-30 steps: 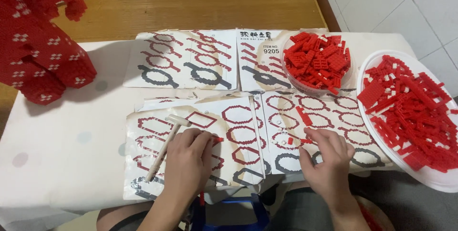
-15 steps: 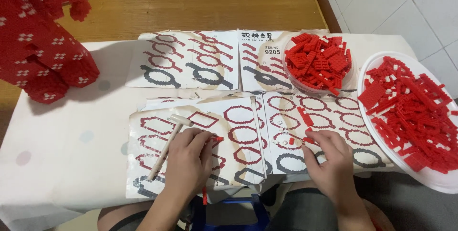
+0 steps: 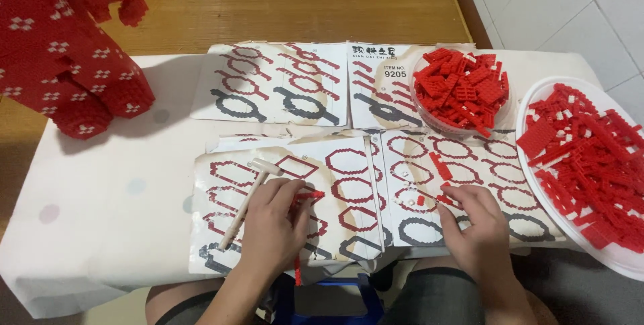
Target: The person assembles red plastic bricks on a white paper template with printed patterns. They use a small wooden mallet to tap the pieces into place and occasionally pick up bricks from a nearby container.
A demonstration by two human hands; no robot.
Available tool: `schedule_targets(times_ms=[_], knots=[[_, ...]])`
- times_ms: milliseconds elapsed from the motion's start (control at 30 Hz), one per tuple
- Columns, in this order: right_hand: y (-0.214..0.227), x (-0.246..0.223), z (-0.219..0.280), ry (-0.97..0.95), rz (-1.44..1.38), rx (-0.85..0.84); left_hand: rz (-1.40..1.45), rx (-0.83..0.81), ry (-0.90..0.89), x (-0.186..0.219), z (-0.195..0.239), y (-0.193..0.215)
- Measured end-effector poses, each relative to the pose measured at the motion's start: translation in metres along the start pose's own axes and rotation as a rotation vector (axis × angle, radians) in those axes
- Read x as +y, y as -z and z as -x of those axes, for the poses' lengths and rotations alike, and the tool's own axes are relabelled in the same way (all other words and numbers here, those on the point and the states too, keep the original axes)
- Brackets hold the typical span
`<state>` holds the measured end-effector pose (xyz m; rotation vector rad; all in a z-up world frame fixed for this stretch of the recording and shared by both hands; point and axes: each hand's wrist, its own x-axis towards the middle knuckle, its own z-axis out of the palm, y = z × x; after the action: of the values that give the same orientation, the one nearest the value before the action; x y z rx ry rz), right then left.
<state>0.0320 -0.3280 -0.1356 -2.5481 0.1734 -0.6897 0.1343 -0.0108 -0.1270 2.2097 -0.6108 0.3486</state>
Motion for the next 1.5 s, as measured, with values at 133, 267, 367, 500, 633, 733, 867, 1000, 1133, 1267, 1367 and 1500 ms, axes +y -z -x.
schedule_targets(times_ms=[133,267,367,500,633,733,867,1000,1133,1267,1367,1500], knots=[[-0.001,0.004,0.0,0.015,0.017,-0.01,0.013,0.022,-0.026,-0.001,-0.001,0.0],[-0.001,0.003,0.001,-0.04,0.007,-0.022,0.015,0.015,-0.018,0.0,0.0,0.0],[0.0,0.001,0.0,-0.054,0.012,-0.037,0.022,0.013,-0.016,0.001,-0.001,0.001],[-0.001,-0.001,-0.001,0.006,-0.068,-0.019,0.015,-0.001,-0.002,-0.004,0.002,-0.003],[0.002,-0.042,-0.008,0.144,-0.077,-0.017,0.011,-0.014,0.021,-0.006,0.004,-0.002],[-0.004,-0.058,-0.007,0.092,-0.19,-0.052,0.021,-0.017,0.01,-0.004,0.002,-0.001],[-0.017,-0.076,-0.004,0.024,-0.352,-0.108,0.036,-0.015,-0.01,-0.001,-0.002,0.001],[-0.035,-0.107,-0.011,-0.218,-0.592,-0.253,0.069,0.009,-0.056,0.004,-0.007,0.004],[-0.052,-0.127,-0.033,-0.151,-0.59,-0.327,0.06,0.005,-0.069,0.004,-0.007,0.005],[-0.065,-0.127,-0.049,0.076,-0.323,-0.388,0.053,0.007,-0.071,0.001,-0.005,0.004],[-0.072,-0.119,-0.051,0.21,-0.207,-0.408,0.025,0.001,-0.064,0.0,-0.003,0.004],[-0.074,-0.112,-0.048,0.295,-0.213,-0.401,0.03,-0.003,-0.049,-0.003,-0.001,0.002]])
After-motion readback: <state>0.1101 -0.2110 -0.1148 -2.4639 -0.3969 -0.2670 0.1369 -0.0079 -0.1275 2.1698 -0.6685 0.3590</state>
